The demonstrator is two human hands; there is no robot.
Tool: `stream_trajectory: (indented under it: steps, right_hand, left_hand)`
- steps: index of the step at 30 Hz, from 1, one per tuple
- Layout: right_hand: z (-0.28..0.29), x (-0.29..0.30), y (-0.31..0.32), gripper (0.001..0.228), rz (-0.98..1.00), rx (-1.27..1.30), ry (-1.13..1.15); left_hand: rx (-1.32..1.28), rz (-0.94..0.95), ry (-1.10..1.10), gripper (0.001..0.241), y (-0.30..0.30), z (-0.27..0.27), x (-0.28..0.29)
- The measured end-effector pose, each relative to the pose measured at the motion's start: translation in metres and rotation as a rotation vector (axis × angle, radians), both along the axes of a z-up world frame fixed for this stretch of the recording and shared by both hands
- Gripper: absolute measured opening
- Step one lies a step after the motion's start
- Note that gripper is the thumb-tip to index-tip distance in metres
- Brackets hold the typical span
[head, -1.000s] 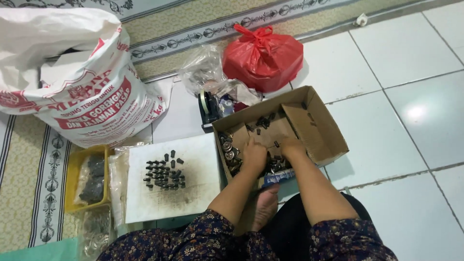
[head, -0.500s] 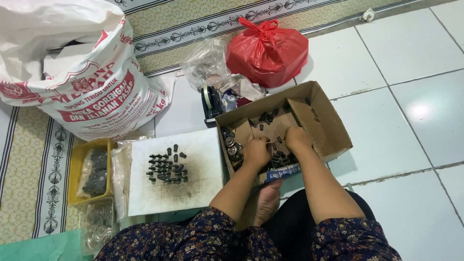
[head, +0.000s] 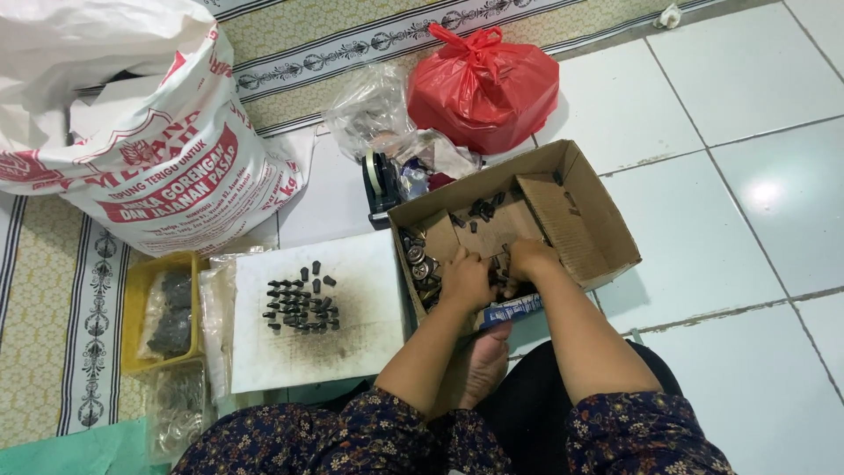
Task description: The person is picking small black plastic pins and either placing them into a cardboard box or inserting them into a foam block.
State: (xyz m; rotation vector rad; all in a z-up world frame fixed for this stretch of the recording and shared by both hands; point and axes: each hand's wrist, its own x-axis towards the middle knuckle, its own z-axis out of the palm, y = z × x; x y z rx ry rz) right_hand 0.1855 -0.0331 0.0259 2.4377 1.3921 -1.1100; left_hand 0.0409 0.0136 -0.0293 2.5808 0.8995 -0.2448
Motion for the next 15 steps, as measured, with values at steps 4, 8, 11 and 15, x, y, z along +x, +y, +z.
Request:
stream_trajectory:
  steps: [4, 8, 11, 15]
  right_hand:
    - [-0.019, -0.006, 0.008, 0.031, 0.097, -0.006, 0.019]
    - [-0.048, 0.004, 0.009, 0.033, 0.107, 0.039, 0.045]
    - [-0.054, 0.01, 0.005, 0.036, 0.001, 0.108, 0.116]
    - [-0.083, 0.034, 0.006, 0.046, -0.27, 0.224, 0.337]
  left_hand:
    - [0.029, -0.016, 0.051, 0.05, -0.002, -0.016, 0.004]
    - [0.076, 0.006, 0.016, 0.03, 0.0, -0.039, 0.004]
    - [0.052, 0.066, -0.07, 0.02, -0.003, -0.033, 0.0]
    - [-0.005, 0.202, -0.296, 0.014, -0.002, -0.042, -0.001]
